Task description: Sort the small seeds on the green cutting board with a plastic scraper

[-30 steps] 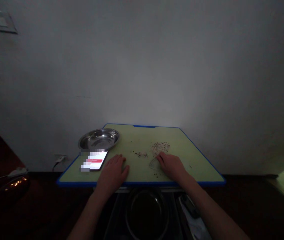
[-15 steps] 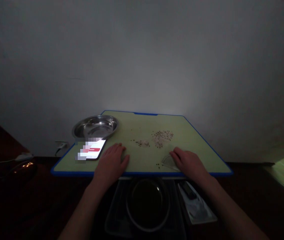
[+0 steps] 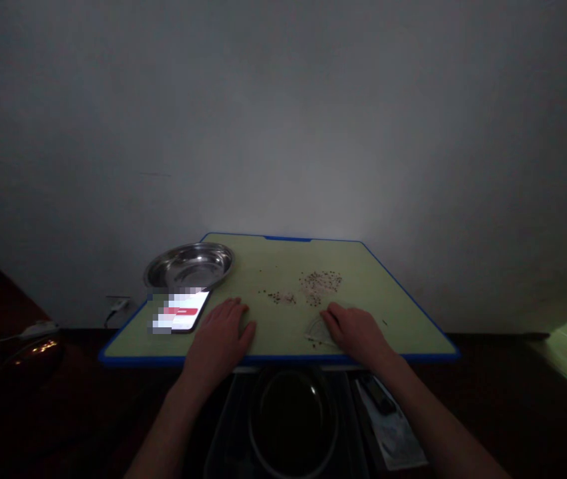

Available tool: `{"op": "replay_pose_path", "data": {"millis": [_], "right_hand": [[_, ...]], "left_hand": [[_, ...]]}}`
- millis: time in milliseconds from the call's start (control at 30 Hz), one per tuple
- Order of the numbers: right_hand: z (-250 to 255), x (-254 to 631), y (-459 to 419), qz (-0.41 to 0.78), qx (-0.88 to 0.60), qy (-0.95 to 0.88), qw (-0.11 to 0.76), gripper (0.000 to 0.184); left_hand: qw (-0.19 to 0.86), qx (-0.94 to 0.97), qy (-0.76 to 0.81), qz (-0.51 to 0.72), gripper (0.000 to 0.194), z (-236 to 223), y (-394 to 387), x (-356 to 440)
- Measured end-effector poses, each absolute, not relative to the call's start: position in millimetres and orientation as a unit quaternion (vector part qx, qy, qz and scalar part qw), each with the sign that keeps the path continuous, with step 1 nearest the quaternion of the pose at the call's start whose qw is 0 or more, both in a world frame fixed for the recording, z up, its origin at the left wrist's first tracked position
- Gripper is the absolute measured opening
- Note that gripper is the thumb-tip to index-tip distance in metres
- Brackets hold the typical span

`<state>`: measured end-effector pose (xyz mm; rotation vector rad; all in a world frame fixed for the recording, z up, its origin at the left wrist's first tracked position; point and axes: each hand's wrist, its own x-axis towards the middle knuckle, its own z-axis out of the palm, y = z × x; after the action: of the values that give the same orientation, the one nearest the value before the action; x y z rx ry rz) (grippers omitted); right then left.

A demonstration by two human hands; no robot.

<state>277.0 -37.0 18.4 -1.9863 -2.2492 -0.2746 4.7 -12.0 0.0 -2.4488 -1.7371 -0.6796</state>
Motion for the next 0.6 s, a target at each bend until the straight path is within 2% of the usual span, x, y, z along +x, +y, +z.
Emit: {"op": "replay_pose_path", "data": {"millis": [600], "right_hand": [[27,258,-38,-0.083,-0.593,-0.8,0.042,0.037]], "left_hand": [[0.044,-0.801,-0.559,-0.212,0.032,-2,-12,3]]}}
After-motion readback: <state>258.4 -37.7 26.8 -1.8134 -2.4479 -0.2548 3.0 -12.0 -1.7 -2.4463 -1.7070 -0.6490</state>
